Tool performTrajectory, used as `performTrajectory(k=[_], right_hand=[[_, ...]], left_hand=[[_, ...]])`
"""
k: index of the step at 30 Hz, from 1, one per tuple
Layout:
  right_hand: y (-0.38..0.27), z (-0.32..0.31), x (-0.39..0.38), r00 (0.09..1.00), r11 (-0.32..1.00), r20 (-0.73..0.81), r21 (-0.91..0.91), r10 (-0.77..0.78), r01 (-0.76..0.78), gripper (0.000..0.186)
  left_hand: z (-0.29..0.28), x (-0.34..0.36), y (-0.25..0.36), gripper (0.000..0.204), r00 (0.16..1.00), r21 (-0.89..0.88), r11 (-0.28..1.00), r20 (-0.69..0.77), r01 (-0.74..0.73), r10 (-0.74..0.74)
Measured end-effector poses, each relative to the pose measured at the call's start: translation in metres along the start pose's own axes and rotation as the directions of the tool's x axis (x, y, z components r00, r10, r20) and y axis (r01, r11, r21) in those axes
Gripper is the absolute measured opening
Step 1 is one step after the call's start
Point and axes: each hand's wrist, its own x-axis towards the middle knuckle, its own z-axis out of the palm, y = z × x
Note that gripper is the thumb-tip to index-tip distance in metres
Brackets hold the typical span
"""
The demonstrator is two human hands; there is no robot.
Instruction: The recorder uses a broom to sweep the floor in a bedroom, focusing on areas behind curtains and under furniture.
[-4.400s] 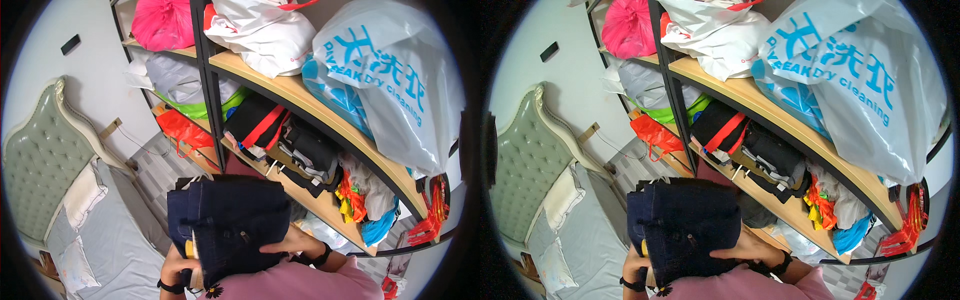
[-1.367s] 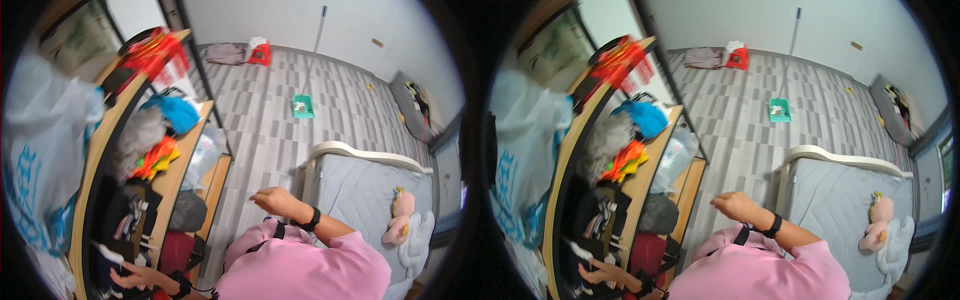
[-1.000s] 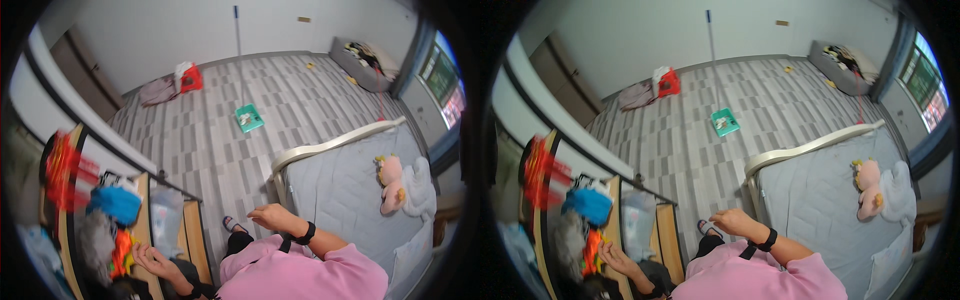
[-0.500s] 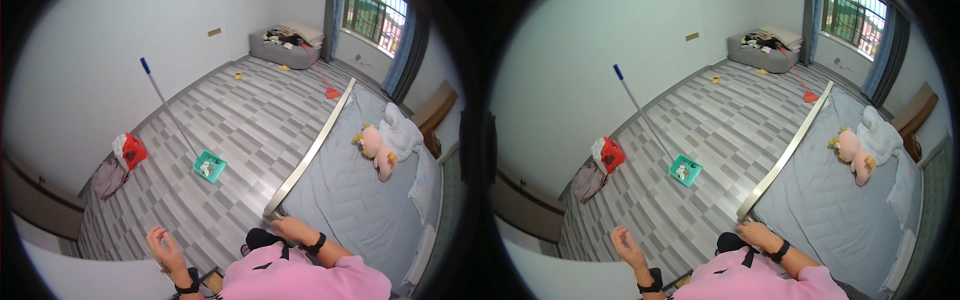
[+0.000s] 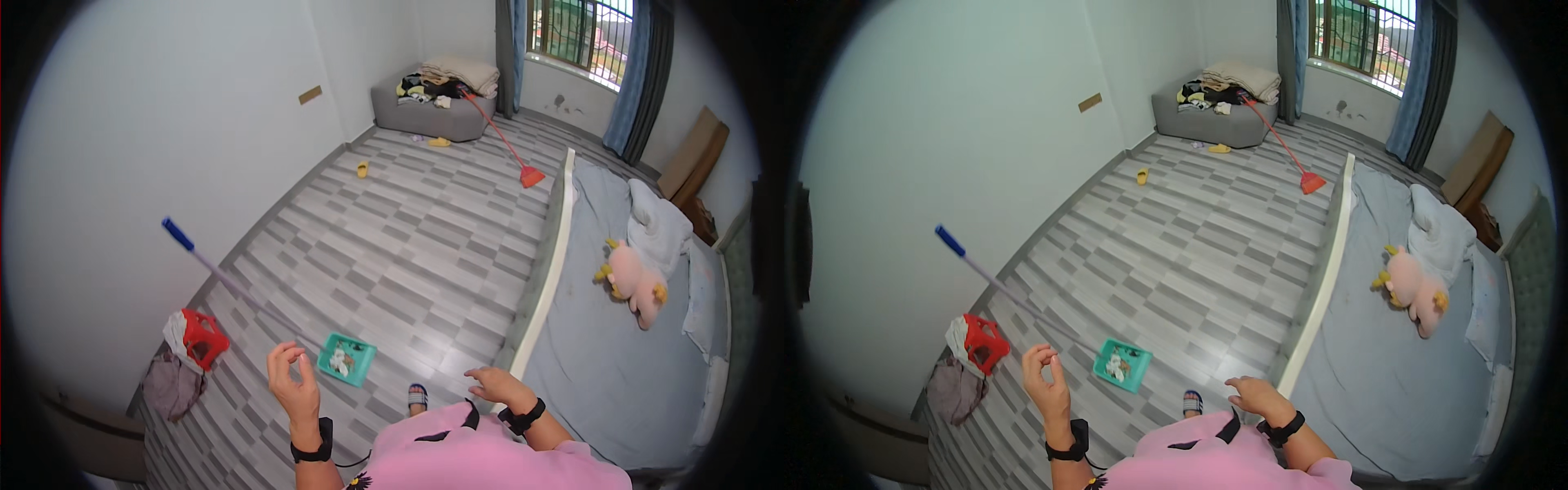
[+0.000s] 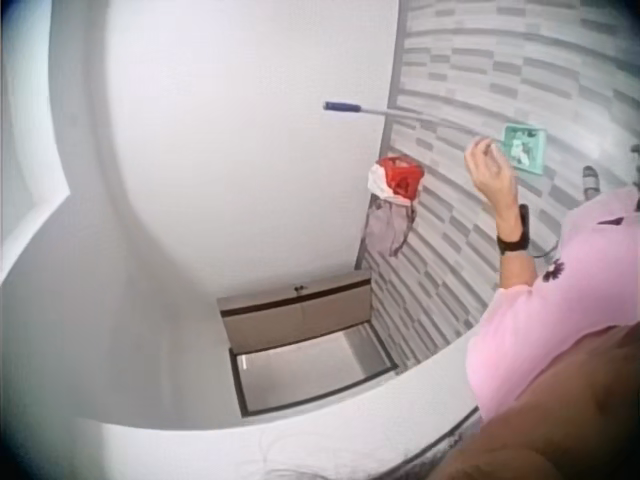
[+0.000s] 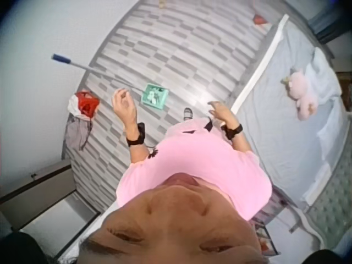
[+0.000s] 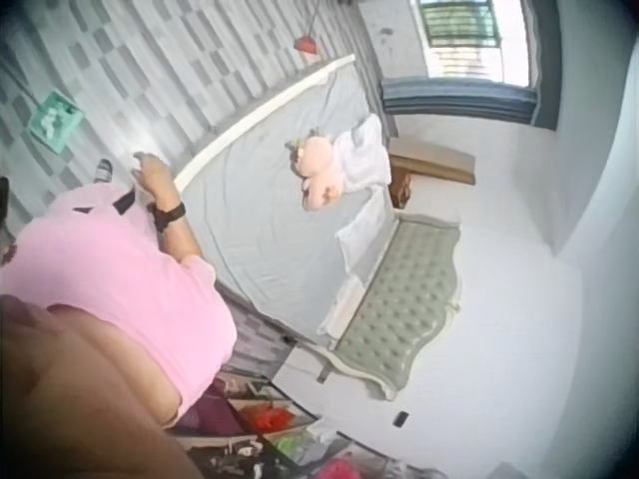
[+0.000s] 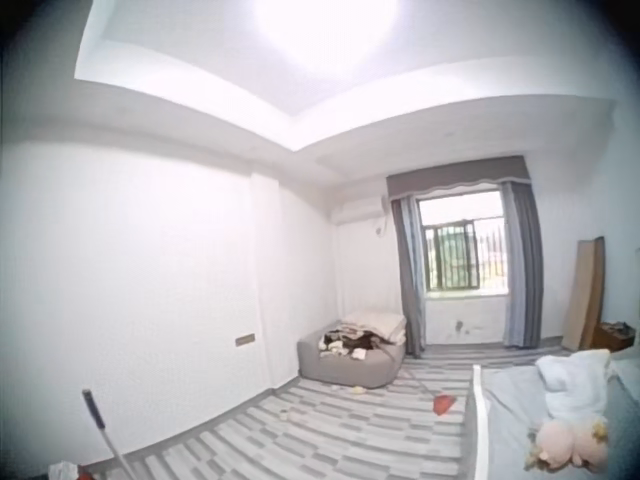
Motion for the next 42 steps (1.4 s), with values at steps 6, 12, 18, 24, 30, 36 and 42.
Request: performTrajectory(k=[6, 12, 18, 24, 30, 36, 42], right_hand=[[-0.015, -0.078, 0.166, 0.993, 0.995, -0.060, 0.021, -0.101, 0.102, 0.039], [0.017, -0.154, 0.347, 0.989, 0.993, -0.092, -0.009, -0.120, 0.119, 0.039], [0.094, -0.225, 0.517, 0.991, 0.993, -0.080, -0.027, 0.109, -0.111, 0.039], [0.151, -0.312, 0.654, 0.953, 0.957, -0.107, 0.102, 0.283, -0.273, 0.042], [0.258, -0.396, 0.787, 0.899, 0.900, -0.069, 0.091, 0.433, -0.427, 0.043], [0.352, -0.551, 0.975, 0.881, 0.898, -0.188, 0.009, 0.434, -0.441, 0.040], [0.393, -0.684, 1.195, 0.944, 0.975, -0.249, -0.003, 0.216, -0.223, 0.039]], left_hand=[[0.091, 0.133, -0.055, 0.008, 1.000, 0.003, 1.000, 0.029, -0.012, 0.011], [0.217, 0.270, -0.125, 0.006, 0.999, -0.109, 0.994, 0.036, 0.020, -0.017], [0.367, 0.455, -0.159, 0.003, 0.996, -0.195, 0.980, 0.089, 0.035, -0.018], [0.532, 0.609, -0.180, 0.004, 0.960, -0.206, 0.977, 0.255, -0.060, 0.112], [0.694, 0.750, -0.209, 0.005, 0.921, -0.219, 0.959, 0.305, -0.182, 0.244], [0.833, 0.898, -0.245, 0.005, 0.932, -0.123, 0.989, 0.344, -0.081, 0.119], [0.955, 1.007, -0.284, 0.005, 0.936, -0.056, 0.998, 0.350, -0.019, 0.038]])
